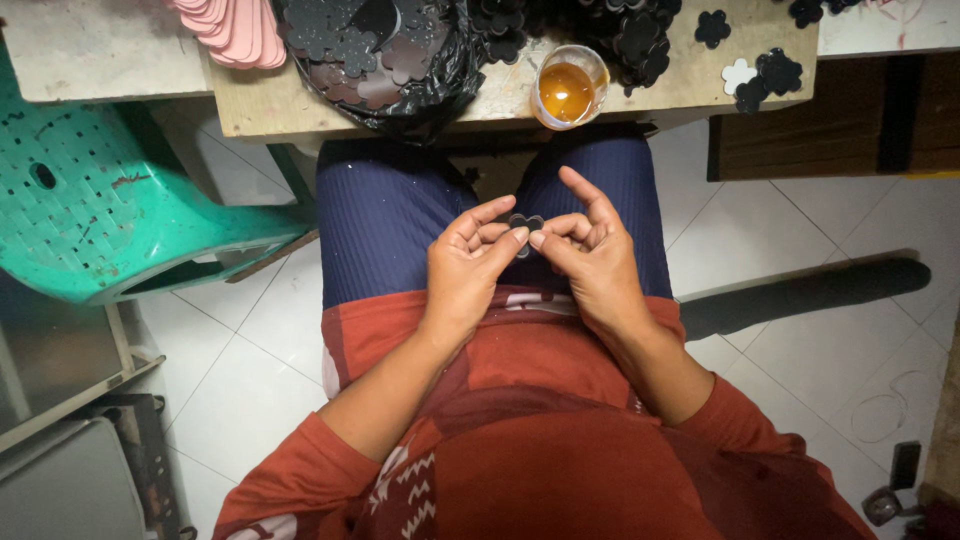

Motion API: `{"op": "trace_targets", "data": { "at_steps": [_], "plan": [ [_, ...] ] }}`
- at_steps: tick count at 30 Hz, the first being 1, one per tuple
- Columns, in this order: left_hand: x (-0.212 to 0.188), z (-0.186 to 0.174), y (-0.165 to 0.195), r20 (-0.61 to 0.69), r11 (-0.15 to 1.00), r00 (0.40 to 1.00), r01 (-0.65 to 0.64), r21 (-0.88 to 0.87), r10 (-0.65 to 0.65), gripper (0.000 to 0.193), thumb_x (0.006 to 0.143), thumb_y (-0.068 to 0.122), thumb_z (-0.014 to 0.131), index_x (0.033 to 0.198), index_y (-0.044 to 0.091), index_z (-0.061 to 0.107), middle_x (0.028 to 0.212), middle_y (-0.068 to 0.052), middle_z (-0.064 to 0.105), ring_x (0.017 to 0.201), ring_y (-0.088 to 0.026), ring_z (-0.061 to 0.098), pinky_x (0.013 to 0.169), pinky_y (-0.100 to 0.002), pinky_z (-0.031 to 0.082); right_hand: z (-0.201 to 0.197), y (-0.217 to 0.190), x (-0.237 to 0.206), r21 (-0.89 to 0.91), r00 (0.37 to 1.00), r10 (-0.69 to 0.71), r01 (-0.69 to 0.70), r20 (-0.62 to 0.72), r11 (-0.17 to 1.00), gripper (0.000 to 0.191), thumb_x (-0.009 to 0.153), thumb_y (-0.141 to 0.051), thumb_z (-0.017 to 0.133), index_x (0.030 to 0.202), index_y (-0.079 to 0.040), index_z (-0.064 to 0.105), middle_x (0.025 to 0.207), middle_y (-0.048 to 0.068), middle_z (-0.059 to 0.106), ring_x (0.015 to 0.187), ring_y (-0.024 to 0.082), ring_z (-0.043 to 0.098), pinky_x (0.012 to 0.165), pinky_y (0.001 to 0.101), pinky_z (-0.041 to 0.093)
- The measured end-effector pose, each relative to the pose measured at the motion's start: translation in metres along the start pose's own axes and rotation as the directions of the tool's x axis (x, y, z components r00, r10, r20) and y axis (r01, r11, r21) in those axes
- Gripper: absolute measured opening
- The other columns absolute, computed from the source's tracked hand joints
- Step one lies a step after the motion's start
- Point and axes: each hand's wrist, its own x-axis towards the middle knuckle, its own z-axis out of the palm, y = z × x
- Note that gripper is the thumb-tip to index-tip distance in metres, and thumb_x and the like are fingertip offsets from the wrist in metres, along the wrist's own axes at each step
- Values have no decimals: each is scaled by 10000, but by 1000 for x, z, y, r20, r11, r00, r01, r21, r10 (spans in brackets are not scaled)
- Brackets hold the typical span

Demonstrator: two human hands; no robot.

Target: The person repeatedly picks small black and white flower-shaped craft pieces from a table, applies a small amount of adhesive from a cup, and presses the pieces together. The assembled pieces are placed back on the table among other similar items.

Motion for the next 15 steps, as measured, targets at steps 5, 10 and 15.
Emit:
{"op": "trace_targets", "data": {
  "at_steps": [5, 10, 15],
  "plan": [
    [1, -3, -1, -1, 999, 1000, 12, 32, -12, 408, 923, 20, 740, 1319, -24, 652, 977, -55, 739, 853, -58, 675, 767, -183, 546, 0, 1, 0, -3, 1000, 3, -3, 7, 1000, 798, 900, 22, 721, 1590, 9, 322, 895, 9, 698, 746, 21, 587, 632, 162, 443],
    [2, -3, -2, 10, 999, 999, 32, -9, -32, 413, 924, 17, 741, 1325, -28, 650, 993, -57, 742, 871, -65, 674, 787, -194, 549, -1, 3, 1, -13, 1000, -1, 1, 1, 1000, 779, 908, 20, 713, 1583, 20, 324, 880, 8, 694, 737, 21, 587, 628, 164, 446],
    [-1, -4, 1, 22, 997, 998, 54, -61, -52, 429, 991, 67, 658, 1405, -15, 582, 1093, -66, 748, 937, -74, 686, 823, -208, 564, 1, 4, 2, 4, 997, -22, 22, -77, 1000, 737, 907, 13, 711, 1557, 35, 365, 851, 3, 677, 679, 28, 549, 592, 172, 420]
  ]
}}
